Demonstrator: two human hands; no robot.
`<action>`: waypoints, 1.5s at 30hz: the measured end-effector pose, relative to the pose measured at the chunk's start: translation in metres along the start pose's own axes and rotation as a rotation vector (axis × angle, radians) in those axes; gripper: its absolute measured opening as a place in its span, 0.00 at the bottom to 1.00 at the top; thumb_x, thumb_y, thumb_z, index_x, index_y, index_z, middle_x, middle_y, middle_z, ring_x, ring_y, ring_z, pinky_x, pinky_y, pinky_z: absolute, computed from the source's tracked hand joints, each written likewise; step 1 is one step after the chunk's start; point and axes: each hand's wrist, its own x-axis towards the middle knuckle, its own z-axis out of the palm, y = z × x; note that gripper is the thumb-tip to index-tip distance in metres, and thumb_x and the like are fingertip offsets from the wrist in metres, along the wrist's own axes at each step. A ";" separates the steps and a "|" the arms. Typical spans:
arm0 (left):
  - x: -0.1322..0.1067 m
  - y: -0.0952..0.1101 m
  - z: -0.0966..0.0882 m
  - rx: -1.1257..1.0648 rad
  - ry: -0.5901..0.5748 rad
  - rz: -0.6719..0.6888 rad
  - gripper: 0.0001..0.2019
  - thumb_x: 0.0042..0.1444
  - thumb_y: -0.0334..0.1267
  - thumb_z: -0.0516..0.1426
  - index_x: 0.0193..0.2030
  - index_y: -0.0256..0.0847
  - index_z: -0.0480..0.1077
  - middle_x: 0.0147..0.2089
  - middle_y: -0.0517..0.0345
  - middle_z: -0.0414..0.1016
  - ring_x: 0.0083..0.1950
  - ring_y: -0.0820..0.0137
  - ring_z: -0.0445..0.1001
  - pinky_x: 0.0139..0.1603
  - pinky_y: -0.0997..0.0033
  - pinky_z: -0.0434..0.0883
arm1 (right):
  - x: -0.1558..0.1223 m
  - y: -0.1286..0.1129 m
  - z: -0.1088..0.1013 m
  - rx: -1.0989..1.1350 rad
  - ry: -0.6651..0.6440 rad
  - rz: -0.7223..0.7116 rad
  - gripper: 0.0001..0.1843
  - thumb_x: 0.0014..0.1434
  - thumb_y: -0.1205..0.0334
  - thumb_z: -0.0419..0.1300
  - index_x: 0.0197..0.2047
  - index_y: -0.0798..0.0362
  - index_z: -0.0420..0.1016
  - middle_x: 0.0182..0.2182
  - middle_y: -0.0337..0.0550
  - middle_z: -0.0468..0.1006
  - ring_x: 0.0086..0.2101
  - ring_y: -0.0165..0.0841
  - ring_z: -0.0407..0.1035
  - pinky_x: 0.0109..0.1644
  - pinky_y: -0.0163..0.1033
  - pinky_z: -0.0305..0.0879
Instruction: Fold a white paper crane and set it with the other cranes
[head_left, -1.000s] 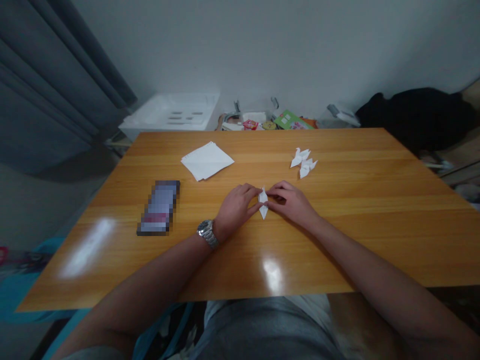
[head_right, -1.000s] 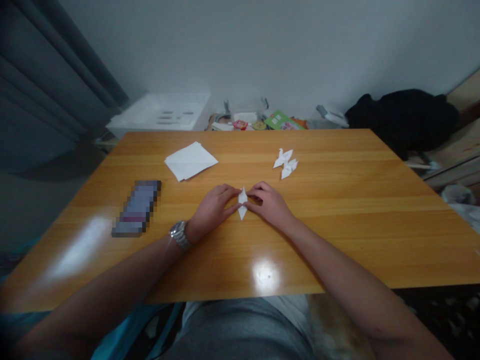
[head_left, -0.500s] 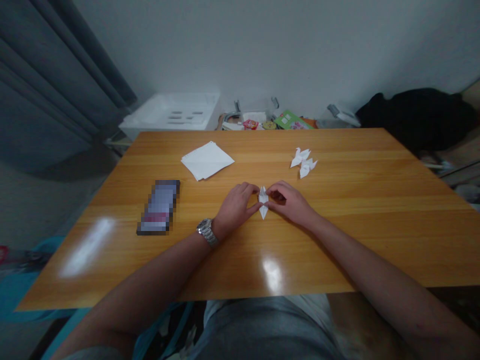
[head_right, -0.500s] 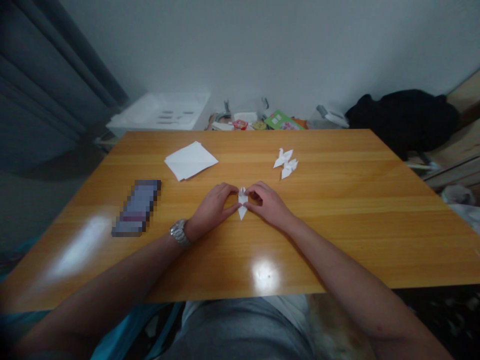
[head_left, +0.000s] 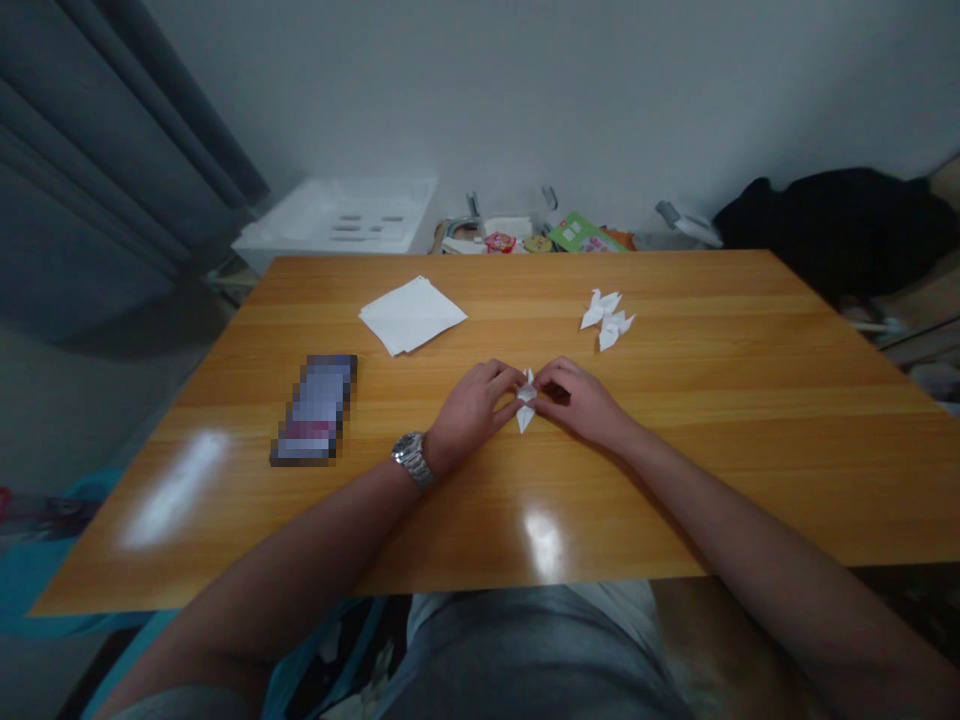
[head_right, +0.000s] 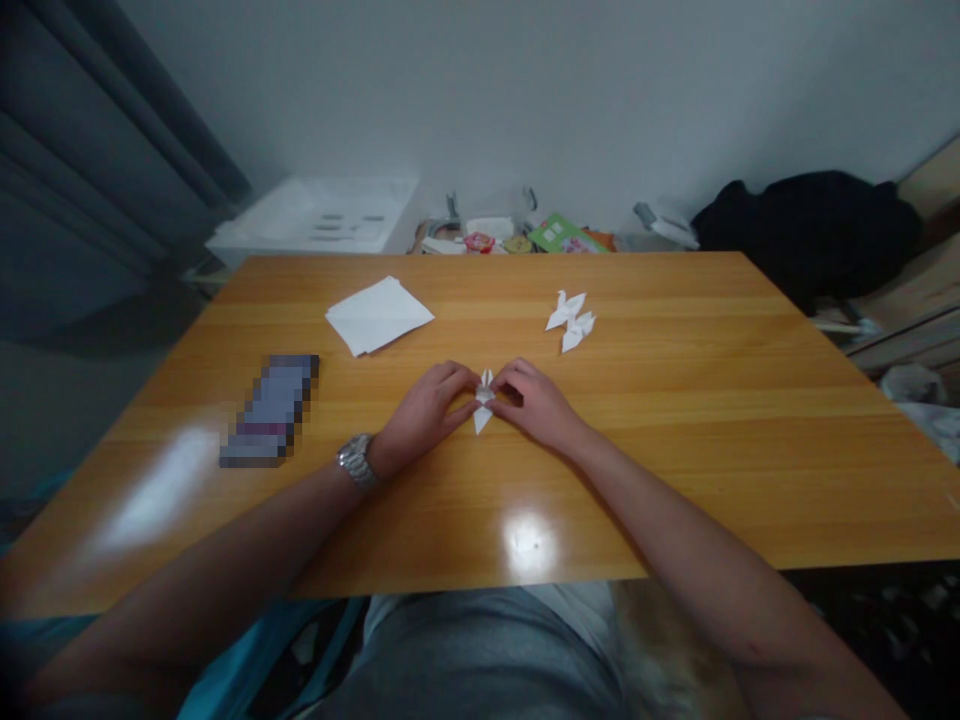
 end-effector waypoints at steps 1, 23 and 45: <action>0.000 0.000 0.000 -0.002 0.002 -0.004 0.09 0.67 0.41 0.58 0.50 0.41 0.71 0.49 0.52 0.74 0.51 0.62 0.72 0.54 0.61 0.70 | 0.000 -0.001 0.000 0.002 -0.003 -0.007 0.06 0.64 0.57 0.64 0.40 0.51 0.76 0.39 0.44 0.74 0.39 0.36 0.70 0.44 0.41 0.67; 0.000 -0.004 0.000 0.019 0.010 -0.045 0.06 0.66 0.40 0.59 0.43 0.41 0.74 0.46 0.53 0.74 0.48 0.64 0.73 0.51 0.63 0.71 | -0.002 0.001 -0.002 -0.052 -0.024 -0.095 0.09 0.65 0.62 0.63 0.47 0.45 0.84 0.46 0.46 0.82 0.46 0.40 0.77 0.53 0.50 0.74; 0.003 -0.011 -0.011 0.094 -0.140 0.116 0.09 0.69 0.40 0.55 0.46 0.40 0.75 0.48 0.52 0.75 0.48 0.65 0.74 0.51 0.66 0.71 | -0.006 0.005 -0.007 -0.271 -0.141 -0.228 0.12 0.68 0.62 0.59 0.51 0.44 0.83 0.52 0.45 0.82 0.50 0.42 0.78 0.54 0.52 0.75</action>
